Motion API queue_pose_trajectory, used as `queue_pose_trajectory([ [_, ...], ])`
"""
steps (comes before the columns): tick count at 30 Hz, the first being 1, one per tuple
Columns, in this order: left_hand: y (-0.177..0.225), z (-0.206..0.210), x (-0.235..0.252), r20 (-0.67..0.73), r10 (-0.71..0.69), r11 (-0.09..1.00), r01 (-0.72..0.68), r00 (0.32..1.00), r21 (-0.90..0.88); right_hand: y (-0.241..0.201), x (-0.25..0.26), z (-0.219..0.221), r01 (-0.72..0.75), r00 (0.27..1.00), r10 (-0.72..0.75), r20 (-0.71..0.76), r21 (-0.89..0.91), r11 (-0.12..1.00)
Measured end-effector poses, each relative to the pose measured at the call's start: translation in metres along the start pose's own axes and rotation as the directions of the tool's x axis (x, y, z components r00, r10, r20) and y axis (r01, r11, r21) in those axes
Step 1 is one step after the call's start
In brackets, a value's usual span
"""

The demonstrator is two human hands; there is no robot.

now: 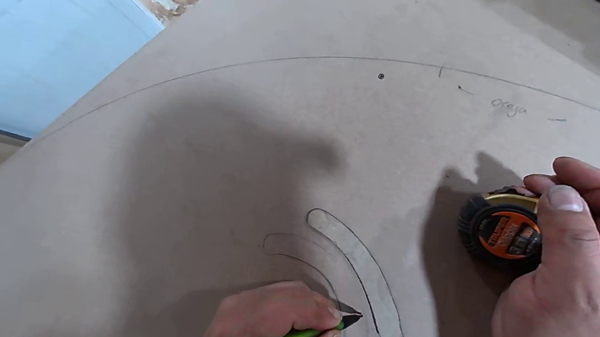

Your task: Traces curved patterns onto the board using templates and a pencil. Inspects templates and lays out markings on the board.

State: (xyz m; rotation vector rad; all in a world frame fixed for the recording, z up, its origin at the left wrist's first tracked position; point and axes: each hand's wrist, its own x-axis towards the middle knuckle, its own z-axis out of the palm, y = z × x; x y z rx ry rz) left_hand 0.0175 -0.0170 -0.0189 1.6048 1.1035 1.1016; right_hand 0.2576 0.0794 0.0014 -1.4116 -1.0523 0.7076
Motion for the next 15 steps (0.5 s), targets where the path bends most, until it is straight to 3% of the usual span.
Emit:
queue_pose_trajectory([
  [7,0.0026,-0.0014,0.0025,0.059,0.012,1.0,-0.013,0.998,0.024,0.0011,-0.0003,-0.0005,0.005,1.0,-0.005,-0.006,-0.002,1.0],
  [12,0.002,0.0037,0.0016,-0.074,-0.021,0.998,0.026,0.997,0.065,0.0011,-0.0004,-0.0008,0.004,1.0,-0.004,-0.003,-0.008,1.0],
  [15,0.0019,0.0024,0.0009,-0.044,-0.014,0.999,0.015,0.999,0.036,0.0016,-0.0004,-0.001,0.011,1.0,-0.011,0.001,-0.007,1.0],
])
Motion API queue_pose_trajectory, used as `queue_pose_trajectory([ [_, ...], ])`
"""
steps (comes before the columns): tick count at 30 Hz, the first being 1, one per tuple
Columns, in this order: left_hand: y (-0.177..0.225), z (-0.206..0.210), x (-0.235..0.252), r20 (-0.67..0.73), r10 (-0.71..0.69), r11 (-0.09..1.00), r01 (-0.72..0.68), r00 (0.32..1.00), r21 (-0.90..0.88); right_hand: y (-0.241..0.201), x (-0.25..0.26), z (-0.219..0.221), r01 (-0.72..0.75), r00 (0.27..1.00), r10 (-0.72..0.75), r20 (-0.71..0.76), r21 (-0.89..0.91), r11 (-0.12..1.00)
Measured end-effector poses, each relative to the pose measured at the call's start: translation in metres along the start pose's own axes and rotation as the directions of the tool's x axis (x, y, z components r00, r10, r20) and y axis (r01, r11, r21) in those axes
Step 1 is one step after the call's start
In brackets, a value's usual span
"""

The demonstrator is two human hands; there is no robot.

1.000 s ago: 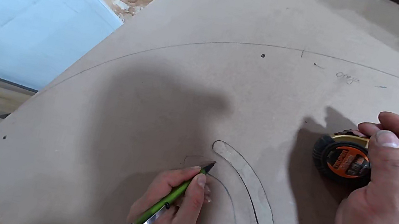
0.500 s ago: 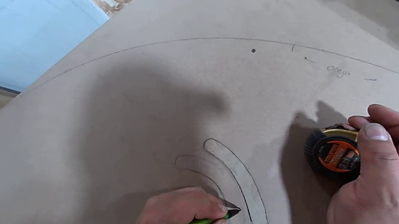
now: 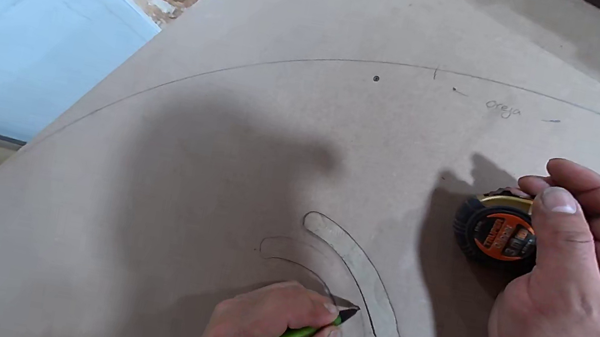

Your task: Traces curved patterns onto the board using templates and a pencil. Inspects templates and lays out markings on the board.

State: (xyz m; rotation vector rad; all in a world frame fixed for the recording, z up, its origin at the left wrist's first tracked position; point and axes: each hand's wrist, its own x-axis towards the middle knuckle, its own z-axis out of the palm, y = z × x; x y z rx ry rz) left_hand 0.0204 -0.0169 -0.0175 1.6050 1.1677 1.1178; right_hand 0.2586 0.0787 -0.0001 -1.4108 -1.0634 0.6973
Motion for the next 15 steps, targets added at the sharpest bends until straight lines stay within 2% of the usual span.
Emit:
queue_pose_trajectory([
  [3,-0.002,-0.001,0.001,0.049,0.038,0.999,-0.038,0.998,-0.011,0.0,0.0,0.0,-0.002,1.0,0.002,-0.001,0.01,1.0],
  [8,0.001,0.006,0.001,-0.11,-0.016,0.999,0.021,0.994,0.045,0.0,0.0,0.0,0.0,1.0,0.0,-0.004,0.008,1.0],
  [12,-0.001,0.003,0.0,-0.049,0.002,0.999,-0.001,0.999,0.032,0.0,0.0,0.0,-0.011,1.0,0.011,-0.004,0.012,1.0],
  [15,0.0,0.009,0.001,-0.188,-0.032,0.996,0.046,0.982,0.071,0.001,0.0,0.0,-0.01,1.0,0.01,0.001,0.009,1.0],
])
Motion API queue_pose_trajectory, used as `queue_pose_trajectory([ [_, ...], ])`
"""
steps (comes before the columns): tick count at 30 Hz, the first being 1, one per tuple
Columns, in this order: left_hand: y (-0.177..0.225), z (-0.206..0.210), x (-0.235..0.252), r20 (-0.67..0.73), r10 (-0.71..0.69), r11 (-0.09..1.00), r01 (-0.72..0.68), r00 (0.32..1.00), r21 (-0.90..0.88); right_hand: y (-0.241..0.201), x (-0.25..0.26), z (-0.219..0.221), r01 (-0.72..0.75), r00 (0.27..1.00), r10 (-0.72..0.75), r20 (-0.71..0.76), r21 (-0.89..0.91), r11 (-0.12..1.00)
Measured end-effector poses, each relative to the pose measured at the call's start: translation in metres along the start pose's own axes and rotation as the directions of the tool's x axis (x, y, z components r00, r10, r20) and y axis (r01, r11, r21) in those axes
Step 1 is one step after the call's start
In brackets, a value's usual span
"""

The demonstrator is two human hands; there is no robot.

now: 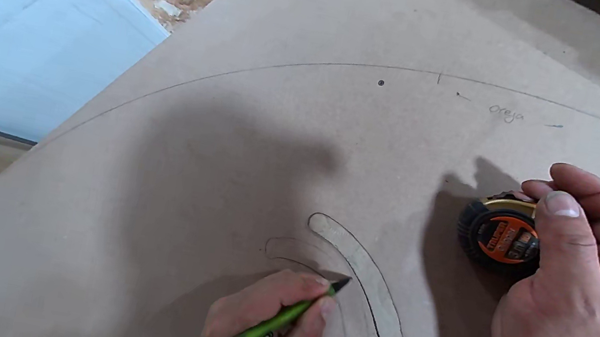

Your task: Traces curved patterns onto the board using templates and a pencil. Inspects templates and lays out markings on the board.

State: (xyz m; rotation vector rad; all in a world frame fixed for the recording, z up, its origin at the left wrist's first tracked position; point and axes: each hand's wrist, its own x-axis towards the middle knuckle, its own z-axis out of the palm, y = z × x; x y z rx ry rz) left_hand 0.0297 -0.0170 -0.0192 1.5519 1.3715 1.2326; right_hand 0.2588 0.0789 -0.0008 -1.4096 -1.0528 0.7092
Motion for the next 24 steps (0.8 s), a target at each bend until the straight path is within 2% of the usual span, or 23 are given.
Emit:
queue_pose_trajectory([
  [2,0.0,0.001,0.001,-0.034,0.001,1.0,-0.001,0.999,0.006,0.0,0.0,0.0,0.001,1.0,-0.001,-0.001,-0.001,1.0],
  [5,-0.001,-0.001,0.001,0.014,0.016,1.0,-0.016,1.0,0.001,0.0,0.0,0.0,0.0,1.0,0.0,0.0,-0.002,1.0],
  [10,0.003,0.006,0.0,-0.155,-0.04,0.998,0.046,0.987,0.031,0.0,0.001,0.0,0.006,1.0,-0.006,0.004,0.001,1.0],
  [14,0.001,0.006,0.0,-0.083,0.011,1.0,-0.009,0.997,0.022,0.0,0.0,0.0,0.011,1.0,-0.011,0.0,-0.007,1.0],
  [19,0.009,0.013,0.002,-0.324,-0.112,0.99,0.135,0.939,0.05,0.002,0.001,0.0,0.024,1.0,-0.024,0.01,-0.003,1.0],
  [22,0.006,0.012,0.0,-0.274,-0.071,0.993,0.094,0.959,0.07,0.003,0.001,0.0,0.026,1.0,-0.026,0.012,0.008,1.0],
  [24,0.008,0.014,0.001,-0.339,-0.091,0.991,0.119,0.936,0.062,0.003,0.001,0.0,0.021,1.0,-0.021,0.011,-0.001,1.0],
])
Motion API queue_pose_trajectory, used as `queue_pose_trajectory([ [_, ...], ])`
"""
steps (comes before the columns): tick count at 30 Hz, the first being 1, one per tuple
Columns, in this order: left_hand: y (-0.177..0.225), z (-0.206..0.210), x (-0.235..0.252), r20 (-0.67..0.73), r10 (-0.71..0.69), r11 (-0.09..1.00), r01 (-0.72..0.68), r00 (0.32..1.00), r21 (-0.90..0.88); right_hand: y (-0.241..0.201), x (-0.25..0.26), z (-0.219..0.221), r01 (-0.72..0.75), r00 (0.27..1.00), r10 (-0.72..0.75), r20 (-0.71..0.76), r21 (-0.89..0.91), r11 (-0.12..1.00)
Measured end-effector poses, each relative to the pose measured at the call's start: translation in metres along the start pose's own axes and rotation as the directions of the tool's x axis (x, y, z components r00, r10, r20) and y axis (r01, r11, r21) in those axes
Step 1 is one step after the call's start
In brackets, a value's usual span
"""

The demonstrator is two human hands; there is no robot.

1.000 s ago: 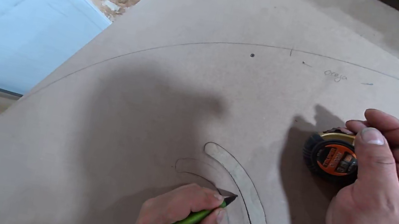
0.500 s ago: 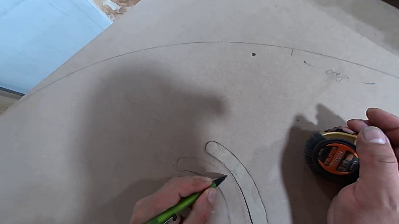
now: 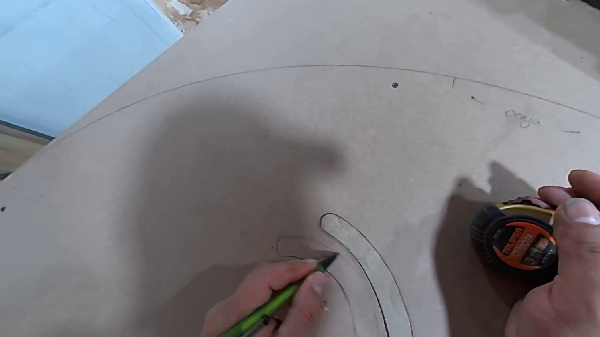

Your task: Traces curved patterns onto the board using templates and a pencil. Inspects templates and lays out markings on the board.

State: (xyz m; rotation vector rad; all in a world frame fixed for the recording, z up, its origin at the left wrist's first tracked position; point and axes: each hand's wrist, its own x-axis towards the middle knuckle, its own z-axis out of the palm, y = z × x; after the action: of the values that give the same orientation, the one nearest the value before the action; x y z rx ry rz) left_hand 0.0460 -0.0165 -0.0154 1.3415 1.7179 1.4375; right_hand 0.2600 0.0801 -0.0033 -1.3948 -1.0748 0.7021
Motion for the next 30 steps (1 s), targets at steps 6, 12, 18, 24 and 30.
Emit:
queue_pose_trajectory([
  [6,0.0077,0.0004,0.0032,-0.294,-0.139,0.99,0.13,0.946,-0.05,0.0007,-0.0003,0.0012,-0.013,1.0,0.013,-0.019,0.008,1.0],
  [12,0.007,0.0024,0.0044,-0.307,-0.15,0.989,0.143,0.94,-0.047,0.0008,-0.0006,0.0006,-0.021,0.999,0.021,-0.026,0.022,1.0],
  [18,0.0077,0.0029,0.0045,-0.309,-0.15,0.989,0.146,0.939,-0.037,0.0009,-0.0006,0.0004,-0.007,1.0,0.007,-0.019,0.01,1.0],
  [24,0.0088,0.0025,0.0045,-0.336,-0.175,0.985,0.168,0.926,-0.05,0.0023,-0.0006,-0.0006,-0.021,1.0,0.021,-0.013,0.004,1.0],
  [30,0.0076,0.0028,0.0052,-0.34,-0.156,0.988,0.148,0.927,-0.047,0.0007,-0.0004,0.0003,-0.014,1.0,0.015,-0.016,0.026,1.0],
])
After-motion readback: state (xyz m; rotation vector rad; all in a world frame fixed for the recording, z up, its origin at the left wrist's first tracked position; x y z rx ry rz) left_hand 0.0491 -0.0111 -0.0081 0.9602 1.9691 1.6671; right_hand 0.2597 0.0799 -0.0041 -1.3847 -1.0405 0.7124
